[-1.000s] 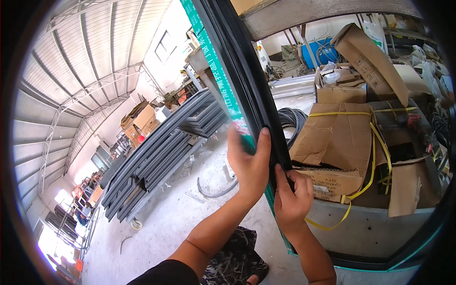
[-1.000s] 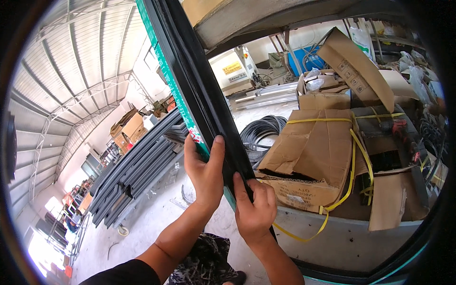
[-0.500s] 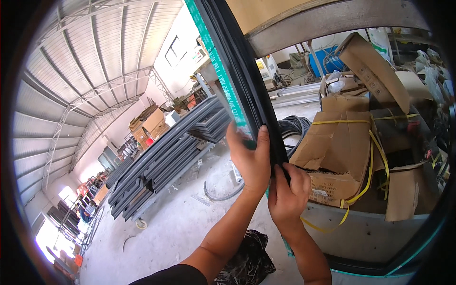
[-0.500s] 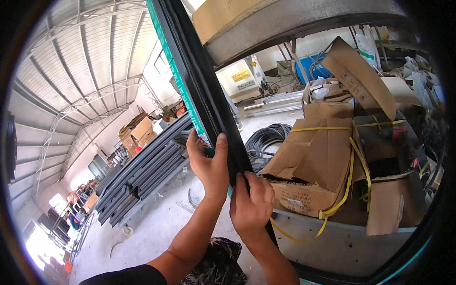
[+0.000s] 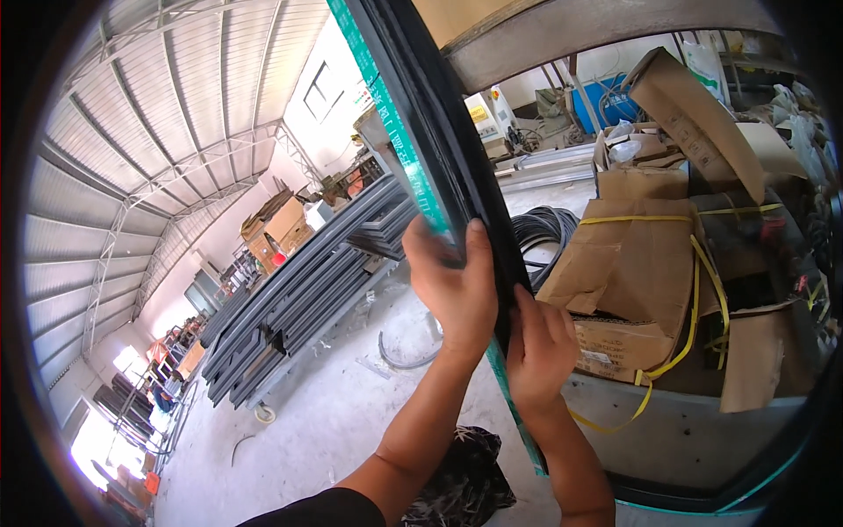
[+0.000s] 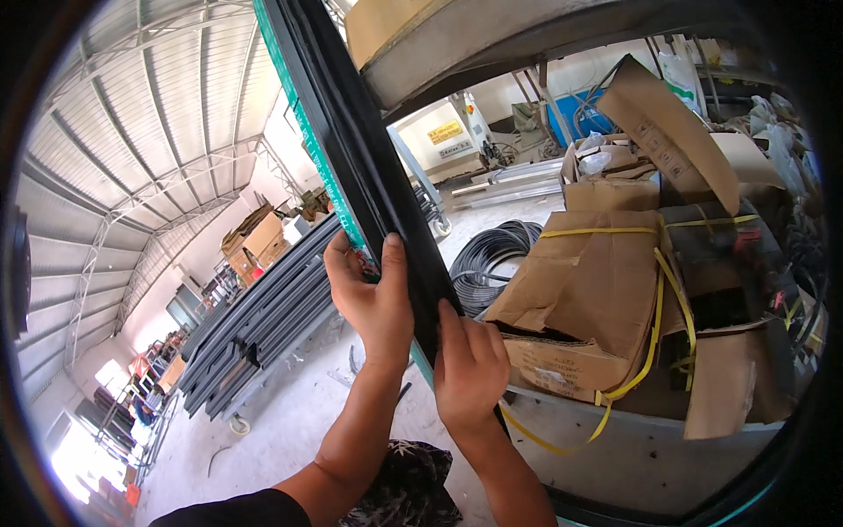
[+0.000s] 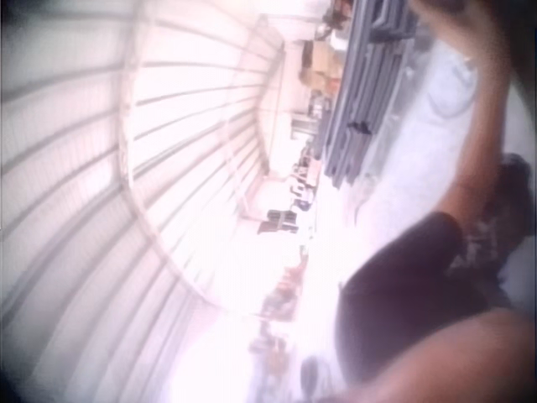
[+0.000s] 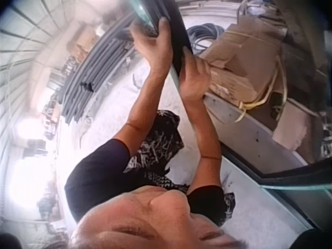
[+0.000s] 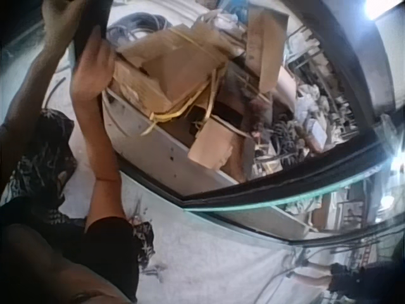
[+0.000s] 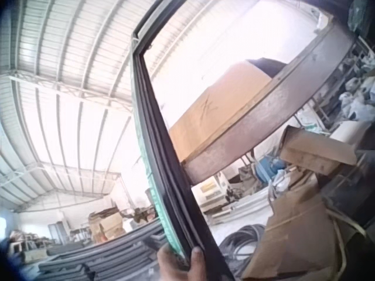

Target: The person installs a black rubber seal along the interior edge of a large metal door frame. They press the rubber strip into the track by hand, cut the excess length using a pair of shears, and then use a red electric drill to secure a corner screw into the frame.

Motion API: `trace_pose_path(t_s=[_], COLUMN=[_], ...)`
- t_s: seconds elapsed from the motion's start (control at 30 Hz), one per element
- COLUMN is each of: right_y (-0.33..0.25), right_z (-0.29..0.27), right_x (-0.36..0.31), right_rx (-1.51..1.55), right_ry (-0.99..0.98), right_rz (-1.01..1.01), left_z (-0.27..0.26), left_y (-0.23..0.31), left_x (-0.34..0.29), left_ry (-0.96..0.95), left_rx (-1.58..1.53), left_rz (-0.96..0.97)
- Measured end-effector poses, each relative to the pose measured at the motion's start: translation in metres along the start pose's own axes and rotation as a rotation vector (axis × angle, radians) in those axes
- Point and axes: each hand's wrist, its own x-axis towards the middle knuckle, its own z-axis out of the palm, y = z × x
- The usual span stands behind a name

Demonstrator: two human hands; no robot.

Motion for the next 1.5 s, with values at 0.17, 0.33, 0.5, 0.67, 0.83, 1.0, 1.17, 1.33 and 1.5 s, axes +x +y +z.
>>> trace_pose_path(t_s=[0.17,0.33,0.5,0.67,0.83,1.0,1.17,1.33,1.5], right_y=[-0.004,-0.016,-0.028,-0.032,-0.032,-0.024,-0.030,-0.035,-0.045], right_z=[0.002,0.001,-0.001,0.006,0.016,0.019,0.024,0.014,0.005], right_x=[0.004,0.007,0.022,0.037,0.050,0.055,0.056,0.058,0.058], right_rx=[-0.077,-0.058,-0.052,-0.058,-0.109,-0.076,-0.111,-0.083,-0.050], right_ry=[-0.014,-0.022,-0.008,-0.056,-0.015,-0.008,0.045,-0.002,-0.036], right_rz=[0.036,0.028,-0.203,-0.207,-0.239,-0.297,-0.269,-0.251,-0.197], left_z=[0.007,-0.003,0.007,0.008,0.019,0.018,0.021,0.014,0.030], left_y=[0.000,0.003,-0.010,0.015,-0.006,0.009,0.008,0.005,0.027], left_x=[0.000,0.005,0.029,0.070,0.066,0.063,0.064,0.091,0.105], left_ry=[0.002,-0.071,-0.039,-0.104,0.040,0.017,0.066,-0.094,0.026], left_rx=[-0.126,0.006,-0.055,-0.122,-0.002,-0.038,-0.127,0.030,0.179], left_rz=[0.034,-0.019,0.034,0.091,0.163,0.067,0.084,0.028,0.096])
